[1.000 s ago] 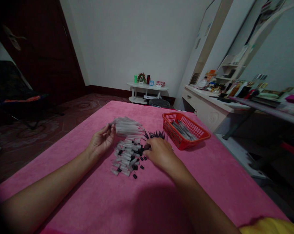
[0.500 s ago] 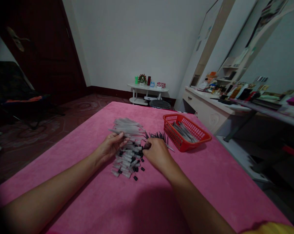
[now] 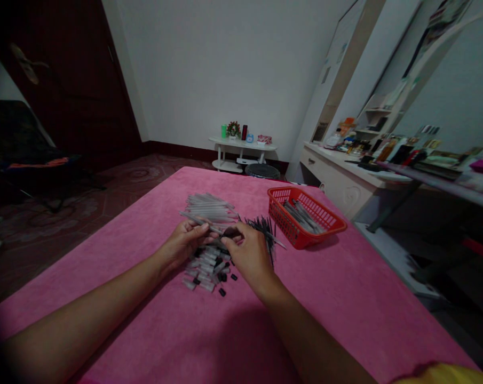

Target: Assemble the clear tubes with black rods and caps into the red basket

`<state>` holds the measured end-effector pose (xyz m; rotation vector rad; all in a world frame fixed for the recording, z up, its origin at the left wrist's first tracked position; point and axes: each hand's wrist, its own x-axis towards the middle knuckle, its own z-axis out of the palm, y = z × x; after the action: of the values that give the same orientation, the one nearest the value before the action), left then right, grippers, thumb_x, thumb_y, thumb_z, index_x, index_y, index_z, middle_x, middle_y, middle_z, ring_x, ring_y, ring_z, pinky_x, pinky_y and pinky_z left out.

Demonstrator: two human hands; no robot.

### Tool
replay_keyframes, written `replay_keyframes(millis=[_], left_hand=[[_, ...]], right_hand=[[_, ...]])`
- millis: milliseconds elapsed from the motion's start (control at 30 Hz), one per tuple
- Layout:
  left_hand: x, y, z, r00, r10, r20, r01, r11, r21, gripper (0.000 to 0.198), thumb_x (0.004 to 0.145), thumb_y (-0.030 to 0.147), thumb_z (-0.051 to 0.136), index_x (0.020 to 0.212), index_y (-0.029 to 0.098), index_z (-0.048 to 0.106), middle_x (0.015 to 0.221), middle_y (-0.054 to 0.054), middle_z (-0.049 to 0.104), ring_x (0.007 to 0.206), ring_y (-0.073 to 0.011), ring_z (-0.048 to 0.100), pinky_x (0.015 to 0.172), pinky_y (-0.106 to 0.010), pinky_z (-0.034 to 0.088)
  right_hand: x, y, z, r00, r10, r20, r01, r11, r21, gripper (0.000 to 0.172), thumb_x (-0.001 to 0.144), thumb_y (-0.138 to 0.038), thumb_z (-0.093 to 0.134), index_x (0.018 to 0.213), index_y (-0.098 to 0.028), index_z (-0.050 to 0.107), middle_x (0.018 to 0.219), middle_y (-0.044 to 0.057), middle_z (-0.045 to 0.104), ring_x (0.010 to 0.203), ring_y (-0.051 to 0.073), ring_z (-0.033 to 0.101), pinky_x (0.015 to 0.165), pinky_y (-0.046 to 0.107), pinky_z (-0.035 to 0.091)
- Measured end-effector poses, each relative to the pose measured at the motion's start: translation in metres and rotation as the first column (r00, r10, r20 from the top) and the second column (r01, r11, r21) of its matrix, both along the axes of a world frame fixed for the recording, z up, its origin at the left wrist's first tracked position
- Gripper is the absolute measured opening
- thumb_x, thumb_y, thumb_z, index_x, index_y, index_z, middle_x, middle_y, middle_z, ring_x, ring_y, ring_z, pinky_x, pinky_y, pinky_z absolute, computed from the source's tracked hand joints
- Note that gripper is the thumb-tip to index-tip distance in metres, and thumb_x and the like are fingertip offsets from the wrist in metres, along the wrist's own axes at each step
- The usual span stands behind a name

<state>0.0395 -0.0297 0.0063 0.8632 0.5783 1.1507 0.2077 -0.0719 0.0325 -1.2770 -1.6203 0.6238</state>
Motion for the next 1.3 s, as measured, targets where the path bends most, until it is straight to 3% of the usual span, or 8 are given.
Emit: replay_keyframes(millis=[667,900,1067,1300], left_hand=[[0.0006,-0.0028,0.001,1.0,-0.011,-0.027,0.012,0.999,0.034,0.032,0.063,0.024,0.081,0.084,0.01,0.06,0.073,-0.008,0.073,0.065,-0.016,0.07,0.067,-0.023,0.056],[0.0002,-0.0051,0.0005,0.998,-0.005,-0.061,0.012,0.994,0.107,0.035,0.062,0.026,0.082,0.085,0.012,0.06,0.079,-0.009,0.073,0.068,-0.0179,0.07,0.07,-0.026,0.056],[0.0015,-0.0064,0.002,0.996,0.022,-0.081,-0.01,0.989,0.148,0.035,0.061,0.027,0.082,0.085,0.013,0.061,0.081,-0.008,0.073,0.068,-0.0179,0.07,0.068,-0.026,0.056],[0.0019,-0.0073,0.0023,0.994,0.017,-0.103,-0.001,0.988,0.155,0.034,0.064,0.027,0.08,0.087,0.012,0.06,0.078,-0.009,0.074,0.066,-0.0173,0.07,0.068,-0.025,0.056]], right_hand=[[0.0002,0.0,-0.0009,0.998,-0.061,-0.018,0.061,0.998,0.028,0.013,0.068,-0.022,0.066,0.08,-0.017,0.065,0.076,0.003,0.067,0.065,0.015,0.061,0.06,0.025,0.048],[0.0006,0.0013,0.0013,0.97,-0.008,-0.244,-0.025,0.991,-0.13,0.011,0.073,-0.026,0.062,0.075,-0.015,0.062,0.066,0.001,0.063,0.057,0.014,0.061,0.053,0.023,0.047],[0.0001,0.0018,-0.0042,0.963,0.0,-0.27,-0.05,0.983,-0.179,0.029,0.081,-0.042,0.056,0.071,-0.014,0.061,0.053,-0.001,0.058,0.045,0.011,0.054,0.042,0.02,0.041],[-0.0008,0.0014,-0.0058,0.956,-0.007,-0.292,-0.053,0.979,-0.196,0.029,0.078,-0.042,0.061,0.072,-0.014,0.062,0.051,-0.001,0.058,0.043,0.01,0.052,0.041,0.019,0.04]])
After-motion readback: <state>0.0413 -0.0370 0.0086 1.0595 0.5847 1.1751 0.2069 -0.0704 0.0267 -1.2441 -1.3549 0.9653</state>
